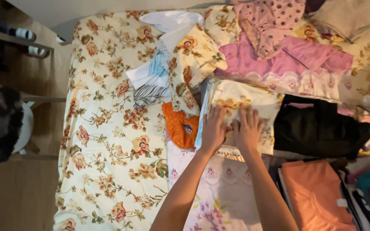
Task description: The person folds various pieces of clothing on a bed. They handle a floral-patterned cloth, a white towel, a grey t-shirt, a sports jersey, and a pink patterned garment, folding each one and placing it in a stack.
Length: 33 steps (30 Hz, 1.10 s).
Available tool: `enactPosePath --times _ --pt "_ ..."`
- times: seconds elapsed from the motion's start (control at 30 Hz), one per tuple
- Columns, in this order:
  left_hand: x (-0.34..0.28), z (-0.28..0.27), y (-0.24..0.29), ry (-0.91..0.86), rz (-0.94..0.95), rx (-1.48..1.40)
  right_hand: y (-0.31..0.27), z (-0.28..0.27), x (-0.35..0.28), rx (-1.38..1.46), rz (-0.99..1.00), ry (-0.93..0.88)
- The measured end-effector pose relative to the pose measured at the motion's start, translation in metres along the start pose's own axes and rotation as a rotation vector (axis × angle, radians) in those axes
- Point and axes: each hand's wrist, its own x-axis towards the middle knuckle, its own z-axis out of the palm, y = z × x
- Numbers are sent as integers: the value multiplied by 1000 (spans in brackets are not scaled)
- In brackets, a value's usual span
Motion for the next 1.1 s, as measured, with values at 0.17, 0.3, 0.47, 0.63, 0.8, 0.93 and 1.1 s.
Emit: enactPosePath --times 0.17,0.3,0.47,0.63,0.8,0.93,1.1 --pt "8 -58 -41 481 -281 -329 -91 -46 25 302 -217 269" --pt "1 -62 -111 441 -582 -284 -145 -1 29 628 -261 102" --pt "3 -61 -145 404 -581 -318 -160 74 46 638 6 -417" --pt "0 -64 -149 321 -543 -363 -197 8 68 679 142 -580" --pt "-4 -84 -106 201 -429 -466 -166 57 31 786 21 -178" --pt "-28 -90 -71 304 -362 -425 -176 -20 7 812 69 -300" --pt "-60 -124 -1 434 -290 -933 -173 -116 -22 1134 54 -269"
